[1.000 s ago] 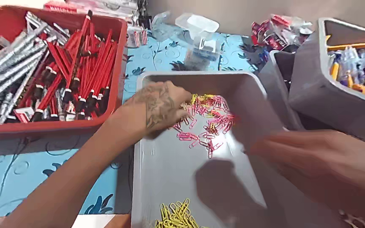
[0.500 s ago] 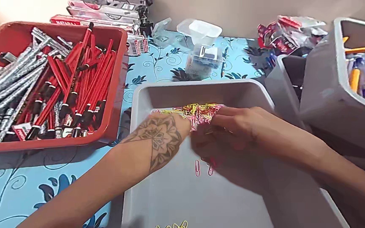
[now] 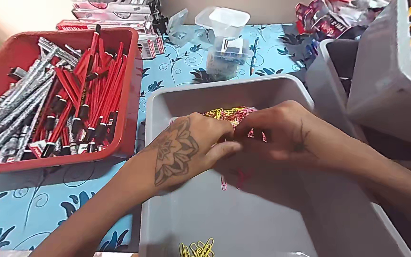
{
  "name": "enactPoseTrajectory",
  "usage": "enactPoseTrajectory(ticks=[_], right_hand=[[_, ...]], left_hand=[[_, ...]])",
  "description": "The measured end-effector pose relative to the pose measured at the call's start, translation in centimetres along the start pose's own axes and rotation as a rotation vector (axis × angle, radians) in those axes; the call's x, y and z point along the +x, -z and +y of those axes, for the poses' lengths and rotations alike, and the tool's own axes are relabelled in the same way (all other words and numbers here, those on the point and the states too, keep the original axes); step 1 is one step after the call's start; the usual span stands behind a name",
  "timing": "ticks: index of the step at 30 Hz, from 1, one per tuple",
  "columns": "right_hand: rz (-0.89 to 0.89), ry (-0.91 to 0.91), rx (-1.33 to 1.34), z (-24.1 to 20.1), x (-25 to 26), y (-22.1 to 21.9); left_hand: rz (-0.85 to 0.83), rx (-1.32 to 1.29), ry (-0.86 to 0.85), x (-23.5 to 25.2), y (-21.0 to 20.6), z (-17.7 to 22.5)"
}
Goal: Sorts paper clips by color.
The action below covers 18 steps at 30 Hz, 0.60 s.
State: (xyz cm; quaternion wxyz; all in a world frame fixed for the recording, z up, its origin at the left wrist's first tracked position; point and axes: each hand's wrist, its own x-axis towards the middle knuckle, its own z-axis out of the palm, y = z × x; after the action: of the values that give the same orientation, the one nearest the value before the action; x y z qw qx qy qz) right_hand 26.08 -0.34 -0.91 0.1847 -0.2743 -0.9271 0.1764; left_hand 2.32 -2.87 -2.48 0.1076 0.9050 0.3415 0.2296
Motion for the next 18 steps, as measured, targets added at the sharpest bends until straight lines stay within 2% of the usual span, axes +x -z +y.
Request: enactPoseTrajectory(ticks=[3,5,7,9,10,11,16,18], right_hand=[[-0.056,-0.016,0.003,-0.1,0.0,0.6],[-0.187,-0.070,-0.118,-0.1,-0.3,2.5],[-0.306,-0.126,-0.162,0.4,-0.9,4.8],[-0.307,-0.175,-0.183,1.0,-1.2,5.5],[-0.313,-0.210,-0.210,1.1,-1.2,5.3],[-0.343,-0.247,-0.244,1.0,-1.1,5.0],[-0.474,-0.272,-0.373,0.4,-0.7,3.5],[-0.483,-0.278,-0.378,0.4,-0.5,3.3]], left_hand=[[-0.026,0.005,-0.053,-0.1,-0.2,-0.3],[-0.141,-0.138,-0.096,-0.5,-0.1,-0.9],[-0.437,-0.418,-0.142,-1.4,0.3,-1.3],[-0.732,-0.649,-0.188,-1.7,0.6,-1.4],[-0.810,-0.725,-0.187,-1.6,0.6,-1.4],[-0.815,-0.743,-0.174,-1.5,0.7,-1.4],[-0.455,-0.475,-0.023,-0.6,0.4,-1.5],[-0.424,-0.331,0.020,-1.0,0.0,-1.0]])
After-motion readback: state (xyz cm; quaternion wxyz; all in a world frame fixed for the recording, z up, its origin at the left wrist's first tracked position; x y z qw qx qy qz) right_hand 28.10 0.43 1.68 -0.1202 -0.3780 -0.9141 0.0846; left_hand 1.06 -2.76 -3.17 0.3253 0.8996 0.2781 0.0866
